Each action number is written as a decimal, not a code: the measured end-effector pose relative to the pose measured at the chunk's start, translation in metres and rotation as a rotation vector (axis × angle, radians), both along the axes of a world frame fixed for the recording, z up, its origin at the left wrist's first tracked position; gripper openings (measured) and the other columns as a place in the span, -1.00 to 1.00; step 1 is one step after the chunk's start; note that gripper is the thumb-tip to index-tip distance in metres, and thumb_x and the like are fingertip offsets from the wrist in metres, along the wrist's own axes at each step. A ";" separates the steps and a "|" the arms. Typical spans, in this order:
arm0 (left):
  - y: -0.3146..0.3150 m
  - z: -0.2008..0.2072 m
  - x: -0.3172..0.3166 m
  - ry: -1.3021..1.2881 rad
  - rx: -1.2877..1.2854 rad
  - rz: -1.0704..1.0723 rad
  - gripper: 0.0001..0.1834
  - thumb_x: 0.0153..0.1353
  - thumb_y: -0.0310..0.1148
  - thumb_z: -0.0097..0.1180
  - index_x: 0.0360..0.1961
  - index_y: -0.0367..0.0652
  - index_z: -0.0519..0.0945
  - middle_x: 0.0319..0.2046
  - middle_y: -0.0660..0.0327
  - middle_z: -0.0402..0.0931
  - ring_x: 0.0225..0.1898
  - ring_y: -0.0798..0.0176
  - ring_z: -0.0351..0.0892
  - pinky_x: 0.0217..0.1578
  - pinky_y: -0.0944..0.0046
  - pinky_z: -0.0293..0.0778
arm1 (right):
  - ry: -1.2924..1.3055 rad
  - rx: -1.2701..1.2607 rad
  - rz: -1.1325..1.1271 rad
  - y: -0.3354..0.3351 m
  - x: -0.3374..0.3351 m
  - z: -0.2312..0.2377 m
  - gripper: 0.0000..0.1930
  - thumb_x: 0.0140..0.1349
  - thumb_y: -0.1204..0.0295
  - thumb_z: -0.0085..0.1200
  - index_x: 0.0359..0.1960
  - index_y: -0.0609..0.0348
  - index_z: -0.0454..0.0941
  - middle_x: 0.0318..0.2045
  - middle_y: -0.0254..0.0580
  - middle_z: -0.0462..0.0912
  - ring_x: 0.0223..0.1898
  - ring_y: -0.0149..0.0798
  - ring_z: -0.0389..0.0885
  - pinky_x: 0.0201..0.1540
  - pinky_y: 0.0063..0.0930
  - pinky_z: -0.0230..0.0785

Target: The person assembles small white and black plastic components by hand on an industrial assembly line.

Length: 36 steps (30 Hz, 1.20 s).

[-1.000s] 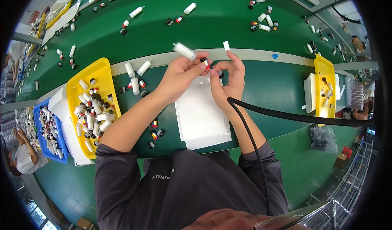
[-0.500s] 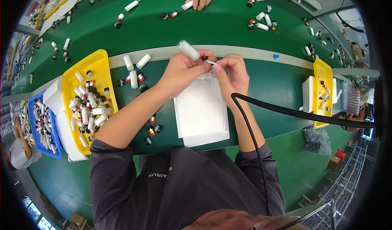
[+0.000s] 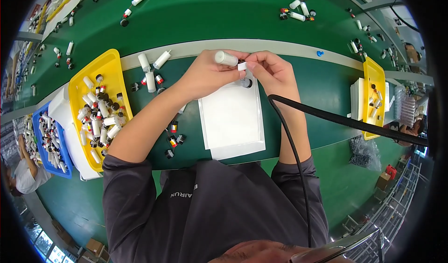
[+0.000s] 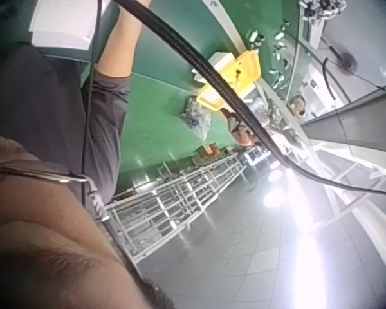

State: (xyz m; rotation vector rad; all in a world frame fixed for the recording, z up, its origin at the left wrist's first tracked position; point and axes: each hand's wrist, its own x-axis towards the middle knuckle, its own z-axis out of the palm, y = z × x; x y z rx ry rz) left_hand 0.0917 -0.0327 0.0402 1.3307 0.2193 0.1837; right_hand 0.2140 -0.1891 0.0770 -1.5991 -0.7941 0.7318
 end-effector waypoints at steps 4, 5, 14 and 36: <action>0.000 0.000 0.001 0.023 0.011 -0.004 -0.58 0.19 -0.53 0.35 0.10 -0.35 0.62 -0.15 0.13 0.71 -0.12 0.38 0.68 -0.02 0.38 0.60 | -0.023 -0.035 -0.023 0.000 -0.003 -0.001 -0.90 0.35 0.58 0.13 -0.15 0.34 0.61 -0.32 -0.38 0.65 -0.28 -0.57 0.55 -0.21 -0.67 0.41; 0.001 -0.002 0.002 0.023 0.012 -0.003 -0.58 0.19 -0.53 0.35 0.10 -0.35 0.62 -0.15 0.13 0.71 -0.12 0.38 0.68 -0.02 0.38 0.60 | -0.009 -0.044 -0.026 0.000 -0.003 -0.002 -0.89 0.34 0.58 0.13 -0.15 0.34 0.61 -0.32 -0.38 0.65 -0.29 -0.56 0.55 -0.22 -0.66 0.41; 0.003 -0.001 -0.002 -0.064 0.004 -0.016 -0.57 0.24 -0.43 0.33 0.13 -0.30 0.62 -0.19 0.16 0.70 -0.21 0.43 0.63 -0.07 0.38 0.55 | -0.252 0.084 -0.085 0.004 -0.008 -0.016 -0.90 0.28 0.61 0.19 -0.20 0.33 0.63 -0.28 -0.23 0.63 -0.33 -0.46 0.63 -0.26 -0.58 0.51; 0.133 0.014 -0.005 0.206 1.091 0.418 -0.67 0.21 -0.42 0.30 0.01 -0.23 0.71 -0.27 0.07 0.75 -0.30 0.22 0.72 -0.14 0.34 0.61 | -1.037 -0.217 0.209 -0.023 -0.006 -0.010 -0.74 0.08 0.63 0.13 -0.15 0.30 0.64 -0.20 -0.05 0.56 -0.13 0.01 0.58 -0.03 -0.20 0.50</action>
